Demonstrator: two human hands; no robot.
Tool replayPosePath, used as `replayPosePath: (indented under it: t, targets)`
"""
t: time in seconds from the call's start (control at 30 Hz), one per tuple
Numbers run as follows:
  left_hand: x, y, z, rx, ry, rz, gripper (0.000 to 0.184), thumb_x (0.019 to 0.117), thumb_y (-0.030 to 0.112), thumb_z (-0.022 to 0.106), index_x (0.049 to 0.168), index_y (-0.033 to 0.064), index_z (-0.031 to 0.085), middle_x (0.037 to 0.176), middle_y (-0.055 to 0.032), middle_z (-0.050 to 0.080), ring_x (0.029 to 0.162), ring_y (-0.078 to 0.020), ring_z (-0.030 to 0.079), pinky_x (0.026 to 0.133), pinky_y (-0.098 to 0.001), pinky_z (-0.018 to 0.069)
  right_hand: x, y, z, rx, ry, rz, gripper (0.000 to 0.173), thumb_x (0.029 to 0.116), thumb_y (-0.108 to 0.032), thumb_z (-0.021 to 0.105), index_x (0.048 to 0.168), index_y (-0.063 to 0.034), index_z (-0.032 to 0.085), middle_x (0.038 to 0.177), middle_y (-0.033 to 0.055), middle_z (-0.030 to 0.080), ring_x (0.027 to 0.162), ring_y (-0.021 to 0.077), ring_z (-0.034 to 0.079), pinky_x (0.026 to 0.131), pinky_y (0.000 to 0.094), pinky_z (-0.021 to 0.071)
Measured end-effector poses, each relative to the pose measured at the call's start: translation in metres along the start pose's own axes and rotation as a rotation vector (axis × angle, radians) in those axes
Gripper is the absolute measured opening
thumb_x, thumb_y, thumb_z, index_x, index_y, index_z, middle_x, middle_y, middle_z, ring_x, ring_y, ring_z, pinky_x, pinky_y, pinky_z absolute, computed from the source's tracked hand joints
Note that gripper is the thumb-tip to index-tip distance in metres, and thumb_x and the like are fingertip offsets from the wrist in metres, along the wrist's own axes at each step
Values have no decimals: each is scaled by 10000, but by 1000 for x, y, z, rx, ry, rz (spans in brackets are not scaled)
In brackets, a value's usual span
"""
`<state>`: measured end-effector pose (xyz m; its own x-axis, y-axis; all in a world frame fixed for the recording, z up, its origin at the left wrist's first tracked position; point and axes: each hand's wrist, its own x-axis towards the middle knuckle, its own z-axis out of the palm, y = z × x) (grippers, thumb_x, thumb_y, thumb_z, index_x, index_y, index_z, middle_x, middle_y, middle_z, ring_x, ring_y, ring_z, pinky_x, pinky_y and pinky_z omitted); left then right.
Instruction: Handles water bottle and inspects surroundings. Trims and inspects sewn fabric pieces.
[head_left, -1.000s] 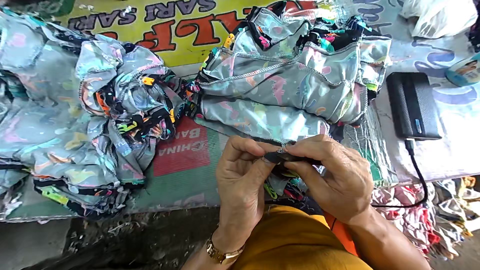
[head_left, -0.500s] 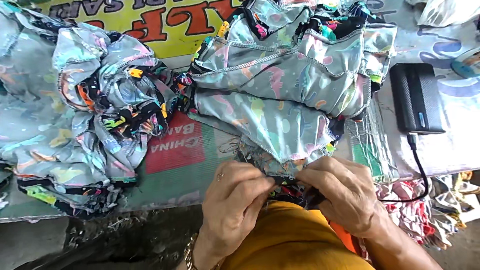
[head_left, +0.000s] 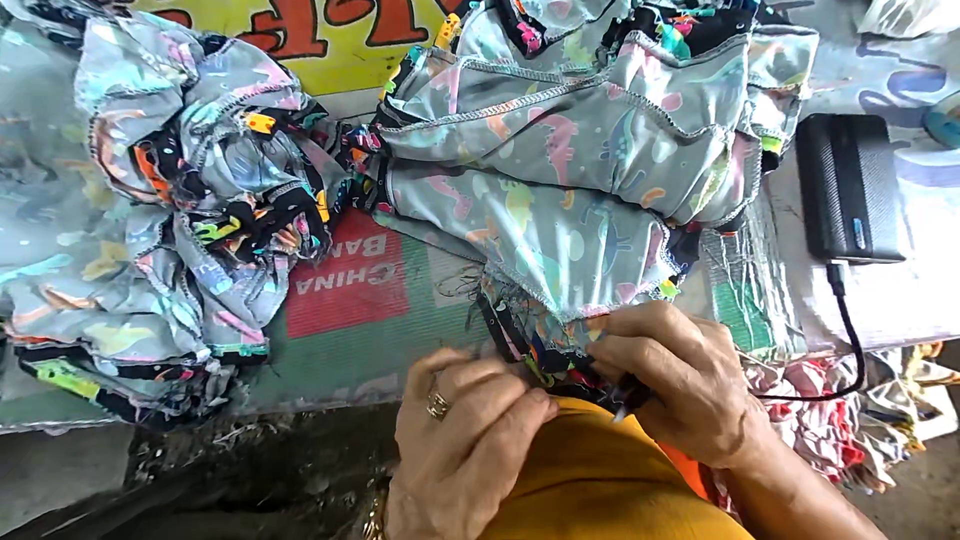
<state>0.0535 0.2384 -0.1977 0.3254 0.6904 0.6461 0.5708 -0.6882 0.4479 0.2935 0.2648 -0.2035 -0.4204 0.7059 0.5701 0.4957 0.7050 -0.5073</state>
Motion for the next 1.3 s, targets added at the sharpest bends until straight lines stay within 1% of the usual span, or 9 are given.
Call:
replayPosePath:
  t: [0.17,0.37,0.53,0.67,0.8,0.87,0.93,1.13,1.3]
  targets:
    - [4,-4,14,-26,48,65,95,1009,210,644,1084,169,602,1152,9,637,1139,-144,605,1036,-359,453,10,5,-1,265,7,81,165,1077,-156,491,1053,-44,610,1036,66,706,990,58,671,816,177,547]
    - [29,-3,30,-139,114,-137,246,990,170,678,1200,141,551,1187,6,693,1175,-114,637,1025,-320,511,22,5,-4,407,-16,187,139,1071,-166,519,1041,-52,593,942,20,662,816,-19,613,700,105,506]
    - [50,0,25,-655,95,-395,186,1018,108,605,1192,167,575,1071,57,724,977,-32,700,854,-196,590,38,6,-15,712,-8,359,73,1044,-140,543,1009,-110,599,835,-69,576,657,-63,512,561,77,432]
    - [61,-7,22,-1361,18,-748,241,944,61,671,1160,159,629,941,-45,733,880,-100,722,839,-283,601,47,10,-12,420,26,346,50,993,-84,597,1030,-111,616,868,-70,627,742,-43,598,643,104,521]
    - [63,0,28,-1209,44,-744,261,946,2,623,1168,127,571,925,-46,729,861,-92,719,829,-265,595,49,17,-1,174,46,275,94,992,-111,594,1040,-81,668,977,-9,617,850,18,611,699,167,537]
    - [63,5,29,-1065,70,-695,282,941,-9,623,1167,141,545,920,-14,733,840,-65,714,794,-225,590,47,15,-6,209,123,238,225,1015,-270,625,1080,-57,661,1021,5,591,913,24,577,760,157,504]
    - [63,9,29,-968,66,-635,277,960,-17,615,1168,141,523,921,6,725,825,-52,708,769,-204,594,45,10,-9,191,144,197,447,955,-492,691,1096,-71,638,943,-23,545,763,-36,491,634,98,416]
    - [58,8,35,-789,-13,-452,355,1051,226,584,1373,113,489,1002,39,700,912,-44,688,853,-229,587,46,1,-1,224,139,175,50,944,-114,691,927,-68,703,837,-11,618,740,-4,582,631,124,482]
    - [59,10,37,-695,32,-463,345,975,26,646,1306,62,554,956,4,701,852,-62,685,802,-224,594,46,4,-2,679,166,335,77,992,-97,645,940,-62,690,774,-34,661,629,-17,596,562,119,521]
